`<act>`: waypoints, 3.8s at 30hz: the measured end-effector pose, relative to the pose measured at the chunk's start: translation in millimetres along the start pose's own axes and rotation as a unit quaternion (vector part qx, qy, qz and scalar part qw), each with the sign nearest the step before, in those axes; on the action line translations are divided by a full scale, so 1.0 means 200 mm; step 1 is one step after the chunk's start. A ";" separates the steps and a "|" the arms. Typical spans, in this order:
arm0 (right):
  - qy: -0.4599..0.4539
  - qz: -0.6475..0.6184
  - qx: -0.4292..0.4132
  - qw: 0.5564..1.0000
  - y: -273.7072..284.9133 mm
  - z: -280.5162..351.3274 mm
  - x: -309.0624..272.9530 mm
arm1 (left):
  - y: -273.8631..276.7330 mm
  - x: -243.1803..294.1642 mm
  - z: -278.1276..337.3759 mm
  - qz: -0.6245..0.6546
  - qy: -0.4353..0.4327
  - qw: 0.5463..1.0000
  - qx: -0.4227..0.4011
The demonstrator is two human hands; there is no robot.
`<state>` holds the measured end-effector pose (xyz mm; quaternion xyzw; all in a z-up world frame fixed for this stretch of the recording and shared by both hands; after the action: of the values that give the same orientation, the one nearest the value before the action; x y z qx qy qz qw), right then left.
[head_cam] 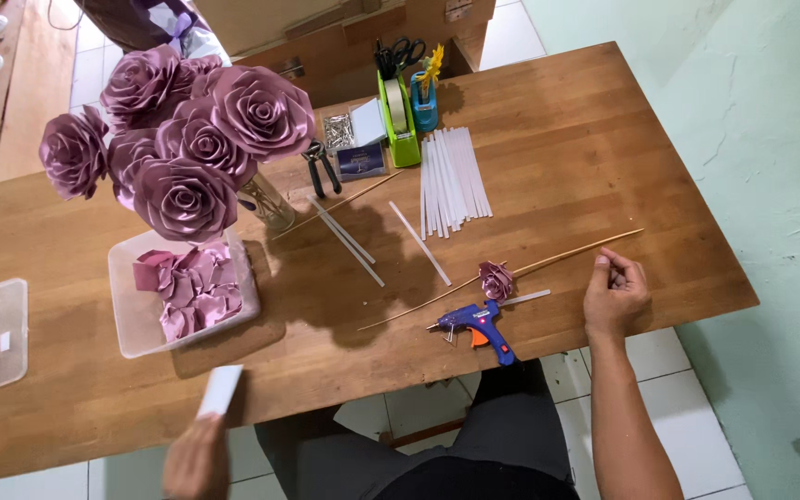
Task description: The person assembles a paper rose by attaching pre-cut pink petals to a wooden stick using a hot glue gun. They repeatedly apply glue to the petals and wrap them around the central bud, shaping the flower with their hands. The finished rose is placed on the table.
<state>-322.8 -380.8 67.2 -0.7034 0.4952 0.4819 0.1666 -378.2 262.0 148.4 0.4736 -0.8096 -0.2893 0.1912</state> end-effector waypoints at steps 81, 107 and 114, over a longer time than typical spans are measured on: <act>-0.002 0.026 -0.014 1.000 0.00 0.01 -0.03 | -0.46 -1.06 0.24 -0.149 0.442 0.859 -0.212; -0.028 -0.076 0.016 0.997 0.03 0.01 0.03 | -1.00 -0.96 -0.50 -0.026 0.437 0.799 -0.412; -0.014 -0.065 0.012 0.998 0.01 0.00 0.10 | -1.09 -1.17 -0.35 -0.119 0.376 0.853 -0.341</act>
<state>-324.3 -392.1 50.5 -0.7252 0.4521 0.4736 0.2131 -83.4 363.1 52.1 0.5441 -0.4636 -0.3677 0.5948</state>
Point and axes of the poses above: each hand's wrist, its own z-axis away from the middle knuckle, its own y-axis out of the back of the hand, x = y × z, the point moved 10 cm from there along -z, towards the middle knuckle, and after that the axes turned 3 degrees about y, right-handed, at the moved point
